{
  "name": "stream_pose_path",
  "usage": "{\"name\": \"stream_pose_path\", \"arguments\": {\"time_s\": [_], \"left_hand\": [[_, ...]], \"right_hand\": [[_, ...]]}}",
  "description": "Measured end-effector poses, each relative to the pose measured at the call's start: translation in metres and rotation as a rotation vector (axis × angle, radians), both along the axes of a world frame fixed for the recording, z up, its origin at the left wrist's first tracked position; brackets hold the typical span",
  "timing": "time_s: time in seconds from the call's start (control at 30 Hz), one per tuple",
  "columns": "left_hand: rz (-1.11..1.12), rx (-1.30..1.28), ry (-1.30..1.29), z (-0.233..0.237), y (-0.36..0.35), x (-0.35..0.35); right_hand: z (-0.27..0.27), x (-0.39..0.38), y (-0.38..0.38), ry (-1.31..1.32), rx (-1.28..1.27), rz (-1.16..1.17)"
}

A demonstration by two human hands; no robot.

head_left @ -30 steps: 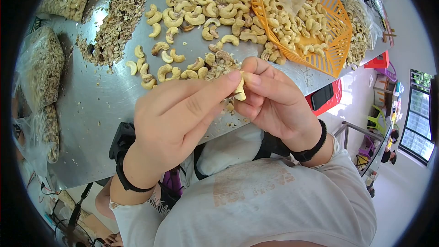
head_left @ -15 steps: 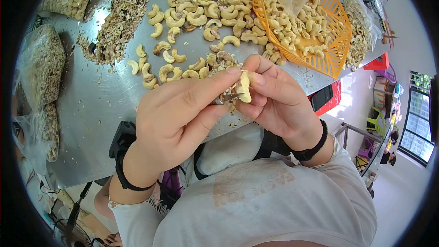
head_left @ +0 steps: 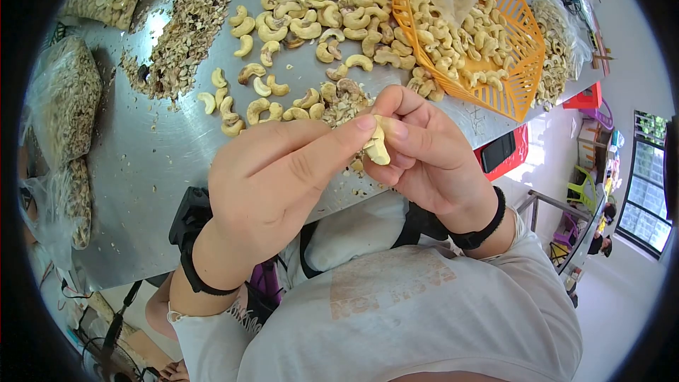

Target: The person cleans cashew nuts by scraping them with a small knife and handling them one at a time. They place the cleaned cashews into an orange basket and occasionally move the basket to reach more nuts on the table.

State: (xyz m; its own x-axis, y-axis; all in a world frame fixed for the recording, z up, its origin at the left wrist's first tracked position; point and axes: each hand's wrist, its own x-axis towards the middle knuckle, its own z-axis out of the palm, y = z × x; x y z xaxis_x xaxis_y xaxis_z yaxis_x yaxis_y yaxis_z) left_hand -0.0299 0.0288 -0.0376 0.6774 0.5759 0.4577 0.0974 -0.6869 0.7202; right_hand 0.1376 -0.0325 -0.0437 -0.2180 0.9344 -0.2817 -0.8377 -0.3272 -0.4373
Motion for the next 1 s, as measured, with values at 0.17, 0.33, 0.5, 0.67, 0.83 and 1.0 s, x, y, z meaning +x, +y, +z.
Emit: {"name": "stream_pose_path", "arguments": {"time_s": [0.17, 0.33, 0.5, 0.67, 0.83, 1.0], "left_hand": [[-0.018, -0.246, -0.056, 0.001, -0.001, 0.0], [-0.05, -0.257, -0.056, 0.002, 0.002, 0.002], [-0.048, -0.343, -0.033, 0.003, -0.001, 0.002], [-0.076, -0.176, -0.007, 0.0, 0.003, 0.001], [0.013, 0.024, 0.017, -0.006, 0.002, 0.001], [-0.023, -0.21, -0.045, 0.002, 0.004, 0.002]], "right_hand": [[-0.001, -0.001, 0.001, -0.039, 0.031, 0.016], [-0.002, 0.001, 0.001, -0.014, 0.038, 0.02], [-0.001, 0.003, 0.001, -0.012, 0.044, 0.015], [-0.003, 0.004, 0.001, -0.067, 0.047, 0.008], [-0.001, 0.0, -0.002, -0.124, 0.09, 0.039], [0.001, 0.004, 0.001, -0.086, 0.115, 0.054]]}}
